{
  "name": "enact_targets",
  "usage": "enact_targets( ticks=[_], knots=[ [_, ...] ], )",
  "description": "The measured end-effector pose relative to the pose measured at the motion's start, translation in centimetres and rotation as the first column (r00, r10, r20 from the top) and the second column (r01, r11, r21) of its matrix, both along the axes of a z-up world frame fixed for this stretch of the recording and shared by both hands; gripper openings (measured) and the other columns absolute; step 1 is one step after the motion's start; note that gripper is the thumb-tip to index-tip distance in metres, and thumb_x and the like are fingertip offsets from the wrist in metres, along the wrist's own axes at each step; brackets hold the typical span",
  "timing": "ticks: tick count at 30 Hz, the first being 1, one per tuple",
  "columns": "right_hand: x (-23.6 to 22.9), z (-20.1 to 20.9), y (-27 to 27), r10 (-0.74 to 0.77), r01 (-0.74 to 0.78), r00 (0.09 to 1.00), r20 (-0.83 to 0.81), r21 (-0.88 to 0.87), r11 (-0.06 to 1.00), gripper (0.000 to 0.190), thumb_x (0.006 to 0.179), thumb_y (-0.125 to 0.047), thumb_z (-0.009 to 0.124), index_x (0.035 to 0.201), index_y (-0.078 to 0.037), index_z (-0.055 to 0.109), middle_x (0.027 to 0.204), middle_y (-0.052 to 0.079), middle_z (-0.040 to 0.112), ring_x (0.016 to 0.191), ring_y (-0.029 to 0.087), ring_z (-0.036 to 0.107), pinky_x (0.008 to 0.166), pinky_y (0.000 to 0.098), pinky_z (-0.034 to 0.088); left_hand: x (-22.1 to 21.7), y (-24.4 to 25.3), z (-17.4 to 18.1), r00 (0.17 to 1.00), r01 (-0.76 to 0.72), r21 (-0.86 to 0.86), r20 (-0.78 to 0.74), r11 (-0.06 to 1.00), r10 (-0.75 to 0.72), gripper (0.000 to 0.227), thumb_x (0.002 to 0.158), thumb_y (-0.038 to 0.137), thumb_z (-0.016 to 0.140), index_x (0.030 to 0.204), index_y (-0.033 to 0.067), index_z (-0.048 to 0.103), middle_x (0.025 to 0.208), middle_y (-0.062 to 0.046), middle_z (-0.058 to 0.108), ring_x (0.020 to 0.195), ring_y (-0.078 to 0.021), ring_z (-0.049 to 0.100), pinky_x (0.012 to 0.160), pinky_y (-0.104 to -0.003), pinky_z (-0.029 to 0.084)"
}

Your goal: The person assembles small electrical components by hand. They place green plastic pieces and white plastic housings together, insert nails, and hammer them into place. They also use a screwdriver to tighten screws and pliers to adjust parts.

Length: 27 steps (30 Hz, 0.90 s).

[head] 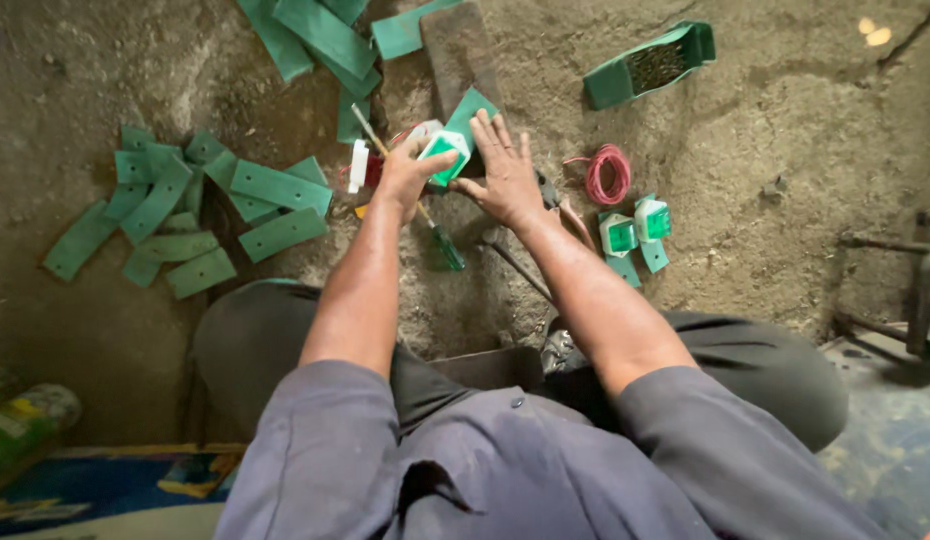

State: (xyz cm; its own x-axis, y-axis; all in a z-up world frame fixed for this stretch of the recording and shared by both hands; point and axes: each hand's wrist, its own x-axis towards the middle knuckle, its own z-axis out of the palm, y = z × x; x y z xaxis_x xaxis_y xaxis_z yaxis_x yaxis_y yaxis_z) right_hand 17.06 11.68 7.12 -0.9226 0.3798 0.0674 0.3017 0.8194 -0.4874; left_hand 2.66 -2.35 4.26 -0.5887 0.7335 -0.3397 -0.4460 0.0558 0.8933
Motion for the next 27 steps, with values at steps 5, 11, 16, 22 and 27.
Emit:
enact_targets(
  ticks=[5,11,16,22,27],
  knots=[
    [1.1,0.7,8.6,-0.542,0.502,0.607,-0.581,-0.249,0.828,0.022,0.098,-0.018,0.068,0.115,-0.004,0.070,0.114,0.016,0.072,0.109,0.027,0.069,0.099,0.0363,0.055,-0.3,1.0,0.7,1.000,-0.002,-0.081,0.025,0.997,0.004,0.052,0.078,0.014,0.087,0.126,0.0020,0.070,0.114,-0.005,0.074,0.101,-0.0138,0.070,0.088,-0.028,0.056],
    [6.0,0.0,23.4,-0.547,0.586,0.773,-0.322,0.031,0.810,0.018,0.088,-0.014,0.066,0.099,-0.007,0.079,0.103,0.019,0.072,0.100,0.035,0.066,0.091,0.0445,0.053,-0.5,1.1,-1.8,0.995,0.003,-0.158,-0.097,0.987,-0.019,0.047,0.074,0.020,0.088,0.117,0.0065,0.073,0.110,-0.005,0.070,0.097,-0.0157,0.068,0.081,-0.032,0.057],
    [3.2,-1.9,26.4,-0.457,0.310,0.870,0.187,0.515,0.799,0.024,0.087,-0.029,0.071,0.096,-0.009,0.080,0.097,0.020,0.074,0.100,0.037,0.066,0.086,0.0538,0.046,-1.2,1.8,-3.1,0.899,-0.034,-0.140,-0.437,0.990,-0.031,0.045,0.070,0.022,0.094,0.108,0.0070,0.075,0.108,-0.004,0.068,0.098,-0.0165,0.066,0.084,-0.032,0.056],
    [4.1,-2.6,26.5,-0.413,0.292,0.891,0.188,0.459,0.839,0.019,0.086,-0.019,0.065,0.093,-0.011,0.080,0.095,0.017,0.076,0.099,0.036,0.068,0.089,0.0518,0.047,-0.5,1.9,-3.2,0.971,-0.046,-0.095,-0.239,0.994,0.022,0.037,0.070,0.018,0.090,0.101,0.0062,0.075,0.096,-0.001,0.071,0.087,-0.0124,0.068,0.075,-0.031,0.058],
    [5.0,-2.4,26.4,-0.385,0.318,0.917,0.108,0.384,0.867,0.027,0.079,-0.016,0.064,0.099,-0.016,0.081,0.099,0.015,0.075,0.101,0.036,0.067,0.091,0.0506,0.048,0.1,2.7,-3.2,0.988,-0.044,-0.107,-0.152,0.993,0.028,0.036,0.073,0.018,0.088,0.104,0.0067,0.073,0.095,-0.002,0.073,0.085,-0.0133,0.068,0.074,-0.032,0.056]
  ],
)
